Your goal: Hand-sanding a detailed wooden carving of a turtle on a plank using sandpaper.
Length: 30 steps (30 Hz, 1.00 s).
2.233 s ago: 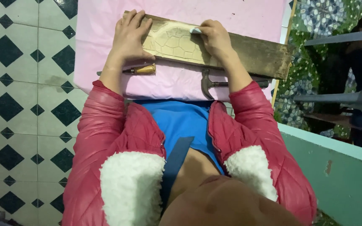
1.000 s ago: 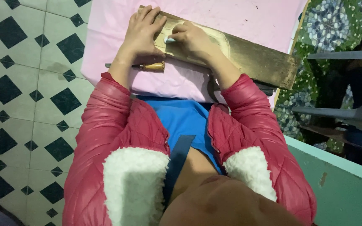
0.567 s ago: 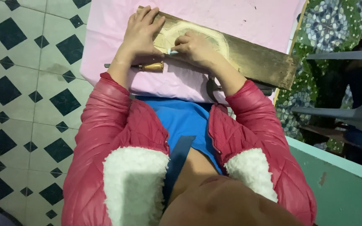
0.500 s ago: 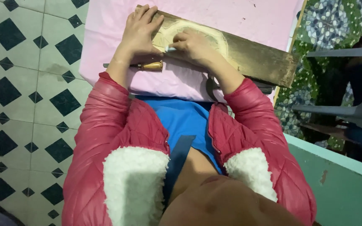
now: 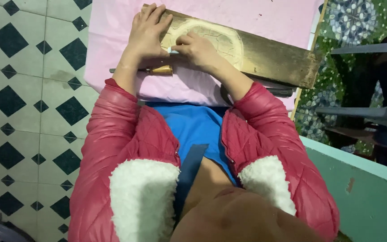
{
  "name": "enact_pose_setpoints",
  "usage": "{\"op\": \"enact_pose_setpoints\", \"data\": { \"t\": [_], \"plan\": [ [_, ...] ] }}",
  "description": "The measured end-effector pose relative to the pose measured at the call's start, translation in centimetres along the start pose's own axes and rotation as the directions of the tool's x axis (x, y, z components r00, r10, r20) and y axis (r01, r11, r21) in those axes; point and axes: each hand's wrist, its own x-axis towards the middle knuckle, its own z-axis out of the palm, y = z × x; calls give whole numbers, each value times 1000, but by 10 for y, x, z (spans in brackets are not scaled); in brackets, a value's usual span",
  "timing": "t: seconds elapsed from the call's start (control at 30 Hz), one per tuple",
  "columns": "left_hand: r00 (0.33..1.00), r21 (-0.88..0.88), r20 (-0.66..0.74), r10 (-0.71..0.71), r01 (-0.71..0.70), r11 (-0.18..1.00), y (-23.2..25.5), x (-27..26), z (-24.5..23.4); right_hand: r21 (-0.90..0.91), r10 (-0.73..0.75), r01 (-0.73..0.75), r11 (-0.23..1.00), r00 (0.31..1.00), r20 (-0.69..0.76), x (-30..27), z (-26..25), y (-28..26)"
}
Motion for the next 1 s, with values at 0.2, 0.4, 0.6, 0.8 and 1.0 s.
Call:
{"op": "enact_pose_setpoints", "data": {
  "t": [0.2, 0.4, 0.6, 0.8, 1.0],
  "plan": [
    [1000, -23, 22, -11, 12, 1000, 1, 2, -4, -139, 126, -108, 984, 983, 134, -64, 1, 4],
    [996, -10, -65, 64, -65, 998, 0, 0, -2, -332, 280, -246, 911, 958, 59, -154, -39, -2],
    [994, 51, -74, 75, -71, 996, -3, 0, -1, -124, 439, -438, 890, 898, -20, -193, -67, 2],
    [992, 30, -87, 87, -85, 996, -7, 0, 2, -121, 331, -348, 930, 933, -144, -161, -25, 2],
    [993, 22, -81, 85, -84, 996, -6, 0, 0, -43, 297, -301, 953, 952, -79, -187, -32, 11]
  ]
}}
